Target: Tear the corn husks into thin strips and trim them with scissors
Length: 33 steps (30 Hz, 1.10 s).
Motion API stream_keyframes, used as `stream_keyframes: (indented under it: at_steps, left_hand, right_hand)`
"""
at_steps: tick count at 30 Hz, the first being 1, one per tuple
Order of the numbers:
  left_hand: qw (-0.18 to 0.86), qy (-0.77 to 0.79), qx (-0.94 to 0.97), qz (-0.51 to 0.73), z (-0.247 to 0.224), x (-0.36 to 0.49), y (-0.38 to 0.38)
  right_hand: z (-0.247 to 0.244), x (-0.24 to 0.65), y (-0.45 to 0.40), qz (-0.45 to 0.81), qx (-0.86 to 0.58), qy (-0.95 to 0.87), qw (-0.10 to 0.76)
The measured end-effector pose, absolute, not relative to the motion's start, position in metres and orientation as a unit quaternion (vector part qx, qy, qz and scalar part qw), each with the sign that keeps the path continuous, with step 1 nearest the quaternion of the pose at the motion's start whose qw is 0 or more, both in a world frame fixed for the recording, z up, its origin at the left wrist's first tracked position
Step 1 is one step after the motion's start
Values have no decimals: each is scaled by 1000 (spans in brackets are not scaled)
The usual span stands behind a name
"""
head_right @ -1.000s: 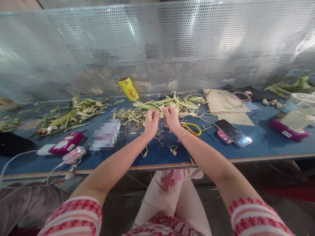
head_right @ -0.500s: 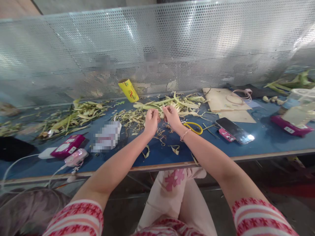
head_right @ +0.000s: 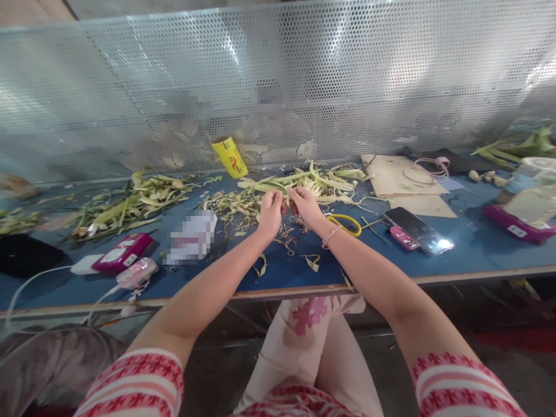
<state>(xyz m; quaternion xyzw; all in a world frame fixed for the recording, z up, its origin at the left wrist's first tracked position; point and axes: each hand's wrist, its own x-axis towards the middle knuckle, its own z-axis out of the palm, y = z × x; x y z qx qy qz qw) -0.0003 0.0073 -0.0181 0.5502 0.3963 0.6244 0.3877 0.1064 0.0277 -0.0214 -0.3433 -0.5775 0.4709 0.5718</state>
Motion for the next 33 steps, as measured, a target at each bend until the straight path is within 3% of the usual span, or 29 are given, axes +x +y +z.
stream_keyframes:
  at_steps: [7, 16, 26, 33]
  left_hand:
    - [413, 391, 530, 629, -17, 3, 6]
    - [522, 337, 471, 626, -17, 10, 5]
    - [434, 354, 492, 667, -27, 1, 19]
    - [447, 361, 539, 616, -16, 1, 10]
  right_hand:
    - [-17, 107, 26, 440, -342, -605, 568]
    - [-16, 109, 25, 438, -343, -592, 583]
    - [-15, 109, 25, 381, -351, -630, 579]
    - [-18, 111, 33, 409, -356, -577, 610]
